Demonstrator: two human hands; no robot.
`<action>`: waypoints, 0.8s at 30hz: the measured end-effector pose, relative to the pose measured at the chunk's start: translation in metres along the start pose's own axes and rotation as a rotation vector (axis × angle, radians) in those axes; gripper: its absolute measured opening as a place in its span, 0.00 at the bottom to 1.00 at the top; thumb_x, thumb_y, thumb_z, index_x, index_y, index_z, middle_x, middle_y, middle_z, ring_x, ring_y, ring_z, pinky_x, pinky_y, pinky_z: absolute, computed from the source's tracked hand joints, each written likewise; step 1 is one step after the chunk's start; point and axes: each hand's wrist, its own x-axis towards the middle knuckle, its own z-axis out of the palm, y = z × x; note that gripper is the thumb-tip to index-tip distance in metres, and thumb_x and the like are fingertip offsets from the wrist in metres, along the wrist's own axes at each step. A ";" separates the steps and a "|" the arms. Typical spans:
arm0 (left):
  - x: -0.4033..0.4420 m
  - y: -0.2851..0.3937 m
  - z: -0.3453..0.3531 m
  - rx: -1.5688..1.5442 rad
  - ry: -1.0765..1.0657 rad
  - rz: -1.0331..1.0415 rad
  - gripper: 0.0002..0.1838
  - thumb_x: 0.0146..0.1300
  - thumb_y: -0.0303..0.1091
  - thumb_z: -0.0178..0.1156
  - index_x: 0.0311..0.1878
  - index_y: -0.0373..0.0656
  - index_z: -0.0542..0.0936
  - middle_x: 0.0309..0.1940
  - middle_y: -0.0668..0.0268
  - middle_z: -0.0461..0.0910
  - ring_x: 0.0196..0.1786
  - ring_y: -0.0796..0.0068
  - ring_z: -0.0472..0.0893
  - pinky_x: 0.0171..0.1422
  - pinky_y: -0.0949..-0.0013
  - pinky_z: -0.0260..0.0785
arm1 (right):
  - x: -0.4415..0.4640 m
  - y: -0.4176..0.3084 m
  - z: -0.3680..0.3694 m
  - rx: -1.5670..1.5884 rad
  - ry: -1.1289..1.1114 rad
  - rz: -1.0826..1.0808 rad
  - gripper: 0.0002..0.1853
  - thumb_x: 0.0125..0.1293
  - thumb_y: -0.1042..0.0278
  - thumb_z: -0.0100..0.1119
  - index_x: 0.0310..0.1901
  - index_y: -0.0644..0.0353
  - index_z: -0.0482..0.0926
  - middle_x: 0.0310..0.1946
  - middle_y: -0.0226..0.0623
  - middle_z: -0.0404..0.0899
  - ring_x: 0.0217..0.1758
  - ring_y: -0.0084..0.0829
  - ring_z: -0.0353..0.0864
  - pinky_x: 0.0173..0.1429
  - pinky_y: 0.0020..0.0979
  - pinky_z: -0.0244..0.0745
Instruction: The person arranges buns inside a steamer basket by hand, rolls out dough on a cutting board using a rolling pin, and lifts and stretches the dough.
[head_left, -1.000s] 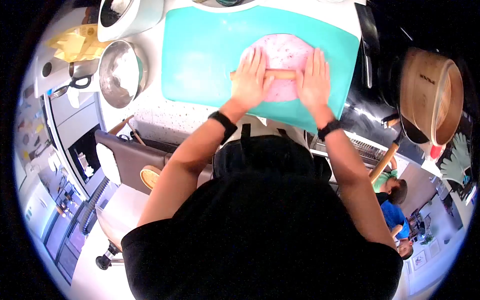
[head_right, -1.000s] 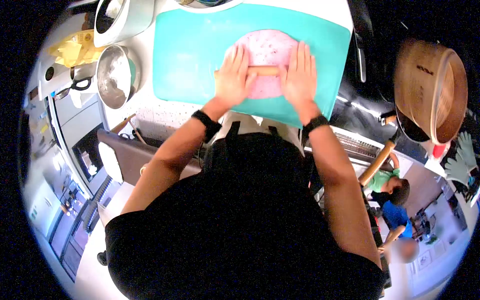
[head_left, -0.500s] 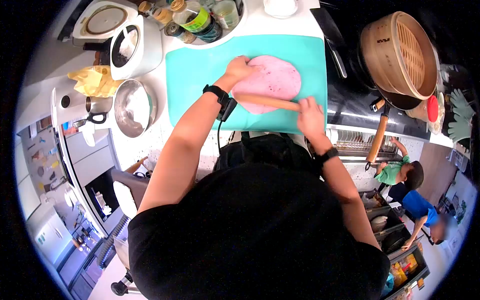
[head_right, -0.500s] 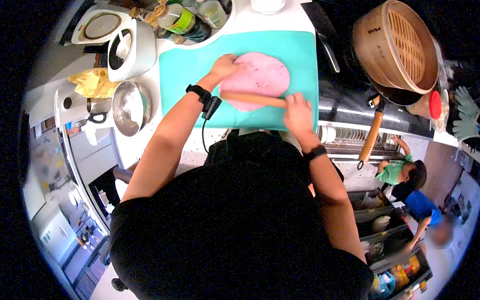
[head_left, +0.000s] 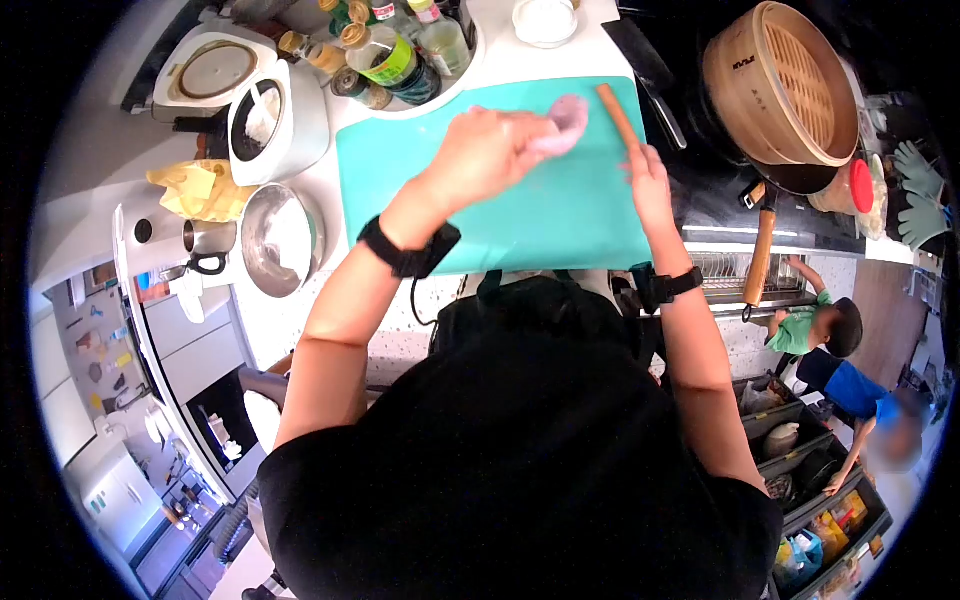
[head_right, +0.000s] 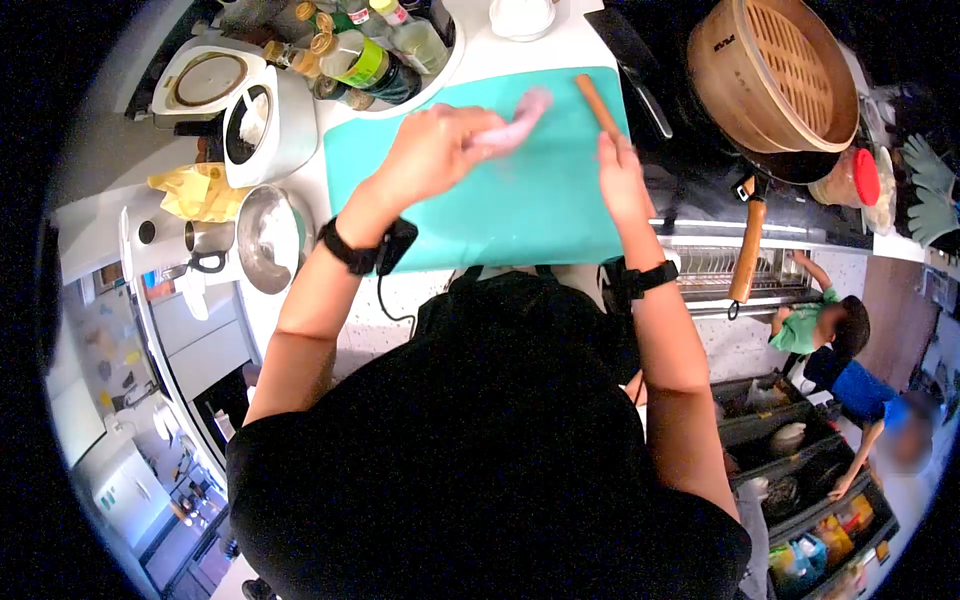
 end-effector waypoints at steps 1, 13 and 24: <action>-0.010 0.003 0.003 0.123 0.074 0.148 0.13 0.61 0.32 0.68 0.49 0.40 0.84 0.40 0.65 0.87 0.39 0.61 0.85 0.45 0.65 0.78 | -0.012 -0.020 0.008 0.523 -0.134 0.110 0.31 0.82 0.42 0.38 0.66 0.64 0.71 0.59 0.49 0.80 0.57 0.40 0.82 0.60 0.44 0.77; -0.095 -0.152 0.161 -0.165 0.298 -0.287 0.35 0.58 0.39 0.74 0.67 0.37 0.75 0.63 0.47 0.77 0.63 0.51 0.79 0.64 0.56 0.76 | -0.028 0.053 0.074 0.356 -0.212 0.329 0.26 0.75 0.51 0.55 0.63 0.64 0.71 0.49 0.45 0.82 0.49 0.34 0.84 0.57 0.39 0.81; -0.050 -0.194 0.180 -0.455 0.119 -0.657 0.37 0.54 0.43 0.77 0.62 0.34 0.74 0.47 0.50 0.81 0.47 0.59 0.84 0.52 0.59 0.78 | 0.015 0.056 -0.001 -0.697 0.490 -0.384 0.19 0.63 0.62 0.67 0.51 0.62 0.75 0.48 0.46 0.80 0.52 0.50 0.80 0.57 0.50 0.76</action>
